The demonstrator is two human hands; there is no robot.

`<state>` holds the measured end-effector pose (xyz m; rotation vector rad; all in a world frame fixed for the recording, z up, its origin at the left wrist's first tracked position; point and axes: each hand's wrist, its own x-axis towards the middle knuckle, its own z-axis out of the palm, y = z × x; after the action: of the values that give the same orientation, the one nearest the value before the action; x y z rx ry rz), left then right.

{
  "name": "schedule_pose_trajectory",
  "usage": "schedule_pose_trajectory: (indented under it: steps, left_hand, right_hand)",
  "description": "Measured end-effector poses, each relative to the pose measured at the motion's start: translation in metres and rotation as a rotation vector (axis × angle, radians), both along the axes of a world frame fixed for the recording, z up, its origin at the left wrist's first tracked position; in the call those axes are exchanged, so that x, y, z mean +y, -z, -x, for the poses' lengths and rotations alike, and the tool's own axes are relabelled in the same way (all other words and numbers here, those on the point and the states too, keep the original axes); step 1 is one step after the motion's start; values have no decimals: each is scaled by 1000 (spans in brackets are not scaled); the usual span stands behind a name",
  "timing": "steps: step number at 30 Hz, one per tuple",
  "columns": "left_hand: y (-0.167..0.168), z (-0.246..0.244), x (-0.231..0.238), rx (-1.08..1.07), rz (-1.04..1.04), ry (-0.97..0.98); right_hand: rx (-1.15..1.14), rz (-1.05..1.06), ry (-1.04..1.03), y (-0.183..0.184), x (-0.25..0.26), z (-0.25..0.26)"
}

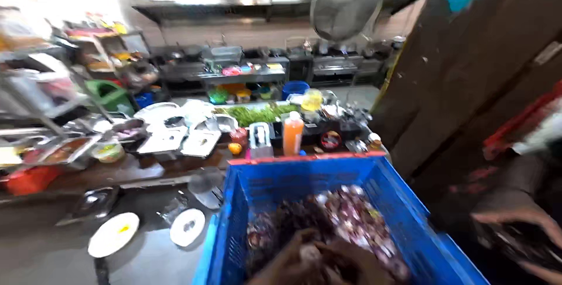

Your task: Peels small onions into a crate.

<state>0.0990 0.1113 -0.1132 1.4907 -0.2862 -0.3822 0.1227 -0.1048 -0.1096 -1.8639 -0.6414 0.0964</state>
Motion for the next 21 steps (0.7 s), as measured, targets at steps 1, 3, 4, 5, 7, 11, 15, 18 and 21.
schedule_pose_trajectory:
  steps: [1, 3, 4, 5, 7, 11, 15, 18, 21]
  left_hand:
    - [4, -1, 0, 6, 22, 22]
    - [8, -3, -2, 19, 27, 37]
    - [8, -5, -3, 25, 22, 33]
    - [8, -6, -3, 21, 12, 25]
    - [9, -6, -1, -1, -14, 24]
    - [12, -9, 3, -49, -69, 37]
    - [6, -10, 8, -84, -62, 123]
    - [-1, -12, 11, -87, -73, 136]
    - [-4, -14, 12, -78, -288, 53]
  right_hand:
    - [-60, 32, 10, 7, -1, -3]
    - [-165, 78, 34, 20, -2, -8]
    - [-186, 75, 46, 22, -1, -8]
    - [-194, 65, 60, 23, 2, -7]
    - [-191, 39, 76, 22, 6, -4]
    - [-200, -21, 117, 28, 14, -4]
    - [-110, -125, 84, 29, 13, -7]
    - [-11, -110, 24, 17, 7, -11]
    - [47, -47, -62, 11, 3, -17]
